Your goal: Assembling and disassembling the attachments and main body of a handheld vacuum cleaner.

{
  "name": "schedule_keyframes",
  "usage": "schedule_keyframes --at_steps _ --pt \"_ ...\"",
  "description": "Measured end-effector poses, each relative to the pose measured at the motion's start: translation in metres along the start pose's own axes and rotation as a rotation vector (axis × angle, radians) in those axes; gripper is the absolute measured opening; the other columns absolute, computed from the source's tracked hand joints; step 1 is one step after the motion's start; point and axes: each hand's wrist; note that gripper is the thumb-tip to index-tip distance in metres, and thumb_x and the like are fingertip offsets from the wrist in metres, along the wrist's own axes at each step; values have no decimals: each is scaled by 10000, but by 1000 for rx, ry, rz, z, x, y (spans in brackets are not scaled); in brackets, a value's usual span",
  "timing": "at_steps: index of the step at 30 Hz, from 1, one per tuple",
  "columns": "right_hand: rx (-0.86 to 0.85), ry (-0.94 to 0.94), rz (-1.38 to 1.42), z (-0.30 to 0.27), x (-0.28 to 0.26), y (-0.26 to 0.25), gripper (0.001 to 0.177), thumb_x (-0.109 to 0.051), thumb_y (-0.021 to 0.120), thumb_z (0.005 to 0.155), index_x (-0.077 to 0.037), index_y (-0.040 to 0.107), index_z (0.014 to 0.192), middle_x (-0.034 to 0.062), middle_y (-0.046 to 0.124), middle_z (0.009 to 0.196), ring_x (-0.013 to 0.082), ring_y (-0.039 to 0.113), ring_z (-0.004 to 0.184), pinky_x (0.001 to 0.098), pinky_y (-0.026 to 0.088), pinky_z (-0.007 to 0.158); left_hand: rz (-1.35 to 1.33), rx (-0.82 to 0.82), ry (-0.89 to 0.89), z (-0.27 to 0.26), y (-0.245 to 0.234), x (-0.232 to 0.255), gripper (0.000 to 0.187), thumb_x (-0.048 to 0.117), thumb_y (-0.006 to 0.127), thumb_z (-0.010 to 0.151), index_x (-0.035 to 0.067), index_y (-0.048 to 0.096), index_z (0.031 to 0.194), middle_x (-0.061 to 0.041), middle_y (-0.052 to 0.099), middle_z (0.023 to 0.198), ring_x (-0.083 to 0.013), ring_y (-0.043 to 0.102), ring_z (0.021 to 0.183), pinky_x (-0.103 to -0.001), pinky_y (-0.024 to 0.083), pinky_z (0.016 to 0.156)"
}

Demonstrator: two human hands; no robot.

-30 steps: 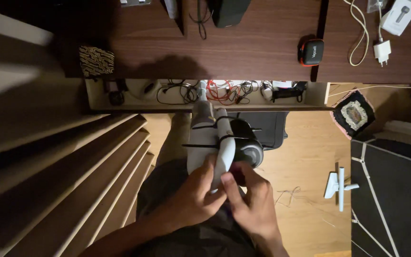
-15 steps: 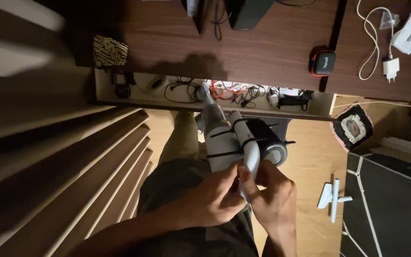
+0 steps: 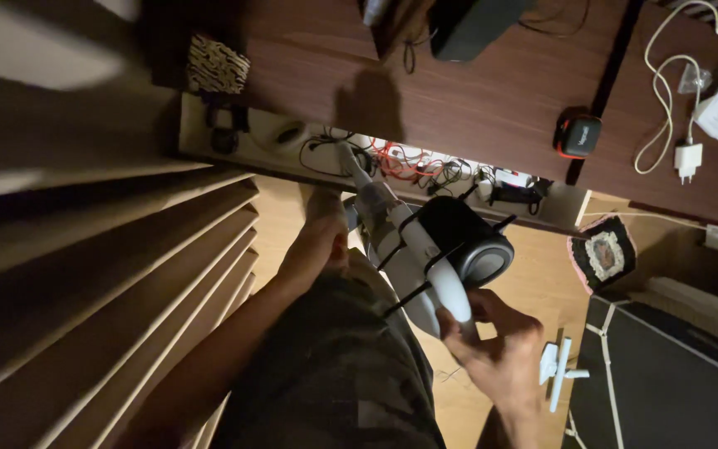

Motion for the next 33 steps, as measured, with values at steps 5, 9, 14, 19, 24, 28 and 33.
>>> schedule_keyframes --at_steps 5,9,14,19,24,28,33 --pt "-110 -71 -51 19 4 -11 292 -102 817 722 -29 752 998 84 792 772 135 756 582 288 574 485 -765 -104 -642 35 50 26 466 705 518 918 247 555 839 0 635 711 -241 640 603 -445 575 568" --pt "-151 -262 -55 32 13 -9 291 -81 802 733 -36 749 1015 88 788 817 136 775 694 273 604 581 -1573 -846 -81 77 87 -98 562 571 454 1091 37 617 1154 -131 672 997 -290 661 796 -408 548 648" --pt "-201 -329 -216 57 27 -19 352 -123 858 709 -21 747 1027 124 778 824 175 750 659 312 576 573 -1203 -40 -435 69 108 -23 537 656 614 880 184 676 1128 11 725 1092 -187 693 996 -404 580 855" --pt "-307 -290 -129 81 41 -30 398 -129 806 761 3 707 1123 103 785 844 183 778 660 308 596 535 -1242 -8 -373 79 121 -26 504 631 617 947 153 664 1098 -34 705 1047 -228 675 965 -427 558 813" --pt "-251 -541 -210 106 29 -34 327 -166 742 878 17 680 1141 147 740 948 196 707 685 321 584 616 -1394 96 -323 85 126 4 433 541 560 990 149 652 1151 2 719 1117 -196 676 1055 -409 560 909" --pt "-300 -286 -268 120 15 -25 396 -218 767 824 5 689 1142 134 757 841 192 702 524 346 533 515 -1422 107 -272 106 129 -22 510 581 518 1019 122 642 1203 -26 713 1162 -206 671 1091 -400 556 937" --pt "-241 -444 -208 136 20 -16 309 -238 823 849 -34 718 1056 120 772 842 191 754 628 314 592 547 -1462 38 -168 106 119 -8 616 635 432 986 95 610 1222 -90 691 1207 -274 654 1122 -506 537 984"
Point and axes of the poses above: each hand's wrist, its own z-axis towards the middle knuckle, its own y-axis out of the palm, x = y × z
